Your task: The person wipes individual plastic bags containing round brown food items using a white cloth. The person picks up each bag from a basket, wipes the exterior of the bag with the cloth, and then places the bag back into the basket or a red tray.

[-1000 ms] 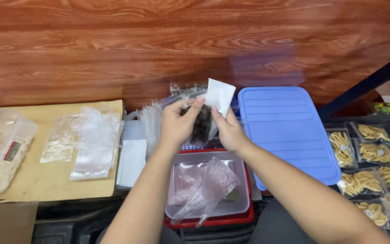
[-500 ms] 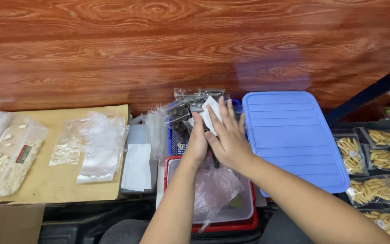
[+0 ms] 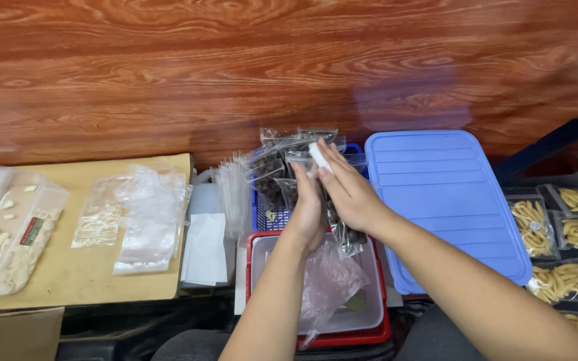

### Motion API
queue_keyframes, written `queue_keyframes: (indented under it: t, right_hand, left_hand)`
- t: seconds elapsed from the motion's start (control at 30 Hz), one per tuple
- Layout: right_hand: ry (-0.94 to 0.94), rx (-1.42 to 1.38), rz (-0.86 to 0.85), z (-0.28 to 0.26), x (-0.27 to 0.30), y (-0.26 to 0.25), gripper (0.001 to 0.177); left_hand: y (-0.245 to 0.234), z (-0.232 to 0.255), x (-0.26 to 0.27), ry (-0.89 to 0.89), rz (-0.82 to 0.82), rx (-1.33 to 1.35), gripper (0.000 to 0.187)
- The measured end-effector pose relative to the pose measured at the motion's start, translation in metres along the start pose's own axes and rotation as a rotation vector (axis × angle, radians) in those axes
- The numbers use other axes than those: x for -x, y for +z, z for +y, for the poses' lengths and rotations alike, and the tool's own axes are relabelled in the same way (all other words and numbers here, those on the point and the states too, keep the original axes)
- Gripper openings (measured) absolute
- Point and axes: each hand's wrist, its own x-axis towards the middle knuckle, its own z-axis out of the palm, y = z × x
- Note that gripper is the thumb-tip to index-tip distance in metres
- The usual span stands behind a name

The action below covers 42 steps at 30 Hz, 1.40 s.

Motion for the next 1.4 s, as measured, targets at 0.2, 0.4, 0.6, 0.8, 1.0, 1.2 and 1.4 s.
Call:
queue_keyframes:
  t: [0.2, 0.4, 0.6, 0.8, 1.0, 1.2, 1.4]
  right_hand:
    - [-0.123, 0.215, -0.105, -0.032, 0.013, -0.002, 0.048]
    - [-0.161, 0.182, -0.075, -0.02, 0.0, -0.015, 0.041]
    - [0.002, 0.062, 0.168, 0.02, 0.006, -0.015, 0.016]
    - [0.334, -0.087, 0.429, 0.02, -0.001, -0.025, 0.025]
    - [0.488, -0.17, 0.503, 0.027, -0.01, -0.039, 0.032]
    - [0.657, -0.726, 0.289, 0.017, -0.001, -0.043, 0.034]
    - [0.726, -0.771, 0.296, 0.044, 0.004, -0.042, 0.027]
  left_hand:
    - [0.015, 0.019, 0.024, 0.12, -0.051, -0.035, 0.098]
    - [0.052, 0.042, 0.06, 0.037, -0.04, -0.322, 0.102]
    - [0.01, -0.01, 0.015, 0.172, -0.181, -0.721, 0.089]
    - [0.024, 0.033, 0.03, 0.141, -0.174, -0.657, 0.125]
    - [0.03, 0.056, 0.043, 0.005, -0.079, -1.599, 0.1]
    - [0.016, 0.083, 0.041, -0.052, -0.068, -1.613, 0.108]
    - [0.022, 0.066, 0.035, -0.003, -0.05, -1.628, 0.101]
